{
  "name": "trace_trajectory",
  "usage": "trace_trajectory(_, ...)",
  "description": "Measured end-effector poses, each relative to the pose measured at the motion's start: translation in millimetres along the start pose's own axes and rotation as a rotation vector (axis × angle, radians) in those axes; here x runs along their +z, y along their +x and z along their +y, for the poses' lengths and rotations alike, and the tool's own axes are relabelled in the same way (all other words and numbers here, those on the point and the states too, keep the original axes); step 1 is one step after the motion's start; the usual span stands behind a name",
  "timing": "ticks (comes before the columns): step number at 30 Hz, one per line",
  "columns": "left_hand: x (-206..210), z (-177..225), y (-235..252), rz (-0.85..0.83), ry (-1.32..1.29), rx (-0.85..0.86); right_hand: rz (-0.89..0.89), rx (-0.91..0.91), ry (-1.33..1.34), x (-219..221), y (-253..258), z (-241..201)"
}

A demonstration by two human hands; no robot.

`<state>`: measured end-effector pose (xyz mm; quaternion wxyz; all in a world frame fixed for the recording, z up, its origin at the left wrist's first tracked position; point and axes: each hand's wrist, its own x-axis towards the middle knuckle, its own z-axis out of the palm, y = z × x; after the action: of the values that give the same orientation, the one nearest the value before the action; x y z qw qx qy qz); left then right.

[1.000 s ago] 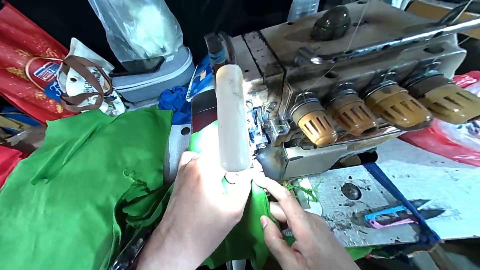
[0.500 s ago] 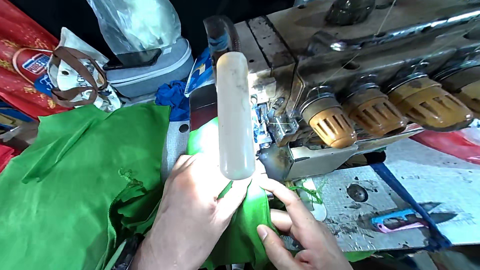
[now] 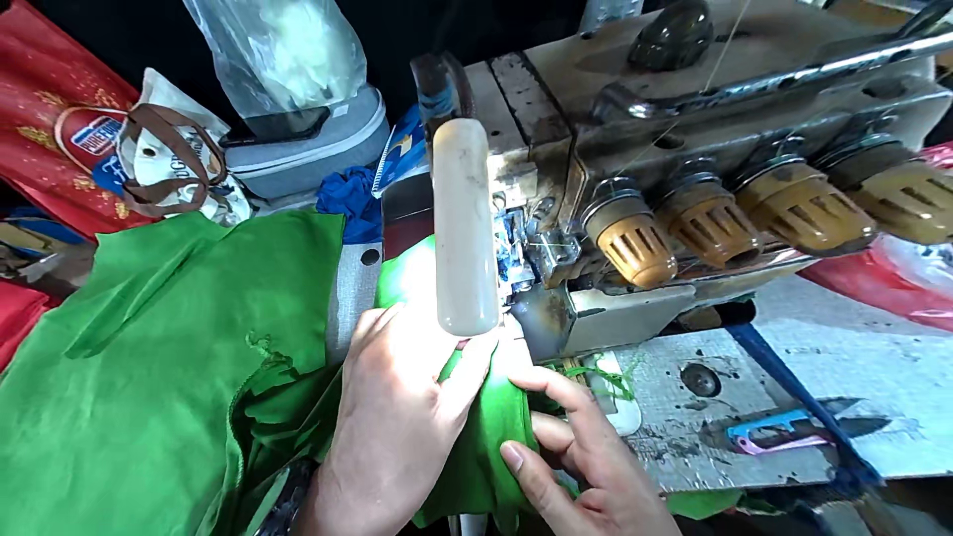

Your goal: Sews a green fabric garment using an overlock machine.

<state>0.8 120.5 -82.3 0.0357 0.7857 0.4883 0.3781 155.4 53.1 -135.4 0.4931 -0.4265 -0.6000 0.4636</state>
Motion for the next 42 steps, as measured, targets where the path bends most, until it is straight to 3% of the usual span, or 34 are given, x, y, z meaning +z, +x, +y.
trace_trajectory(6,2.8,0.0,-3.7,0.033,-0.029,-0.060,0.016,-0.016,-0.007,-1.1,-2.6,6.7)
trace_trajectory(12,8.9,-4.4,-10.9,0.020,0.065,0.056,0.061,-0.081,0.044,-2.9,-6.7,16.5)
trace_trajectory(20,18.1,5.3,-29.5,0.030,0.160,0.016,0.158,-0.057,0.091,1.4,-29.8,16.1)
trace_trajectory(24,-8.8,19.0,2.7,-0.153,-0.017,-0.074,0.215,-0.105,0.040,2.4,-18.0,10.8)
trace_trajectory(28,9.7,-18.6,1.2,-0.012,-0.007,0.112,0.214,-0.131,-0.006,0.3,-9.9,14.8)
trace_trajectory(33,-9.8,-38.9,-26.0,-0.104,-0.148,-0.150,0.245,-0.062,0.053,-1.7,-16.5,22.6)
trace_trajectory(37,-38.9,-68.1,-44.3,-0.414,-0.245,-0.474,0.271,-0.056,-0.034,-3.8,-24.5,26.8)
trace_trajectory(39,-55.6,-73.6,-44.3,-0.521,-0.265,-0.531,0.264,-0.037,-0.117,-4.1,-25.9,24.2)
trace_trajectory(42,-82.5,-80.7,-37.4,-0.530,-0.331,-0.567,0.257,0.026,-0.116,-7.6,-26.9,17.0)
